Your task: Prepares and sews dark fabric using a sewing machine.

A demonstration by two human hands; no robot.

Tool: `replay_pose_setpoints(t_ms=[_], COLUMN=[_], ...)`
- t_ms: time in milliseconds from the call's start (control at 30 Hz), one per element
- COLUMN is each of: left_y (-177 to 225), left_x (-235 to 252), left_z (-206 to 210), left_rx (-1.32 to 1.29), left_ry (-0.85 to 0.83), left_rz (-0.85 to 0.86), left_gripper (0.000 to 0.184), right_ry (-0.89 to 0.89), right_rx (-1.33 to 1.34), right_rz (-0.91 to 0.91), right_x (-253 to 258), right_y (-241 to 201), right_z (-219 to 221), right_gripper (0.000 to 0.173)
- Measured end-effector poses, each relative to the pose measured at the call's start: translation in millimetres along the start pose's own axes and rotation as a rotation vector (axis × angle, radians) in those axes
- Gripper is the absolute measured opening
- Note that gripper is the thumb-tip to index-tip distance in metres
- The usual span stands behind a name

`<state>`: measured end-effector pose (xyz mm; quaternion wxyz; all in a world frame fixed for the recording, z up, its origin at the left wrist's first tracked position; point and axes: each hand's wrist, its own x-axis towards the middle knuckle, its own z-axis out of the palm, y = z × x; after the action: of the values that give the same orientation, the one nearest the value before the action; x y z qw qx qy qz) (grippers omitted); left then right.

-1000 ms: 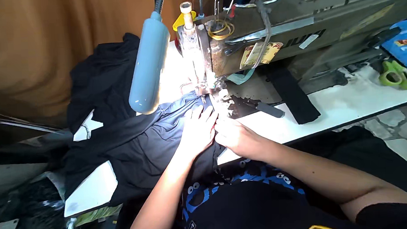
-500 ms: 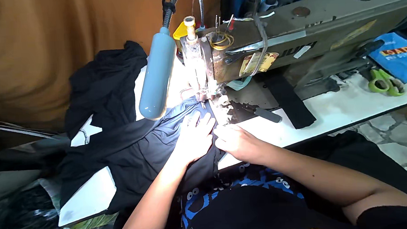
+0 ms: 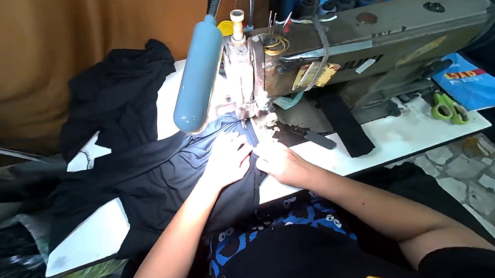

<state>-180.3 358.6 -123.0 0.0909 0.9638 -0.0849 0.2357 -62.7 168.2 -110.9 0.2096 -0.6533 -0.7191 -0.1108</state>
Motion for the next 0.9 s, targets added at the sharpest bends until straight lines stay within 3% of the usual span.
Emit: replay_pose_setpoints(t_ms=[267,633,700,800,900], left_y=[-16,-39,-21,54,134], left_x=[9,25,26,17,-9], left_z=[2,0,-12,-29,-27], left_rx=[0.025,-0.029,-0.051,-0.153,-0.248], left_ry=[-0.062,0.029,0.058,0.113,-0.103], left_rz=[-0.055,-0.115,-0.214,-0.349,-0.471], left_gripper=[0.039,0.035,0.034,0.026,0.031], right_ry=[-0.014,0.022,-0.013,0.002,0.027], right_rx=[0.107,0.22,0.279,0.311,0.341], right_rz=[0.052,0.185,0.232,0.281,0.387], right_x=[12,20,21,24,30], right_y=[18,27,25,26,24], right_z=[5,12,9,8,5], right_gripper=[0.01,0.019,0.021,0.021,0.025])
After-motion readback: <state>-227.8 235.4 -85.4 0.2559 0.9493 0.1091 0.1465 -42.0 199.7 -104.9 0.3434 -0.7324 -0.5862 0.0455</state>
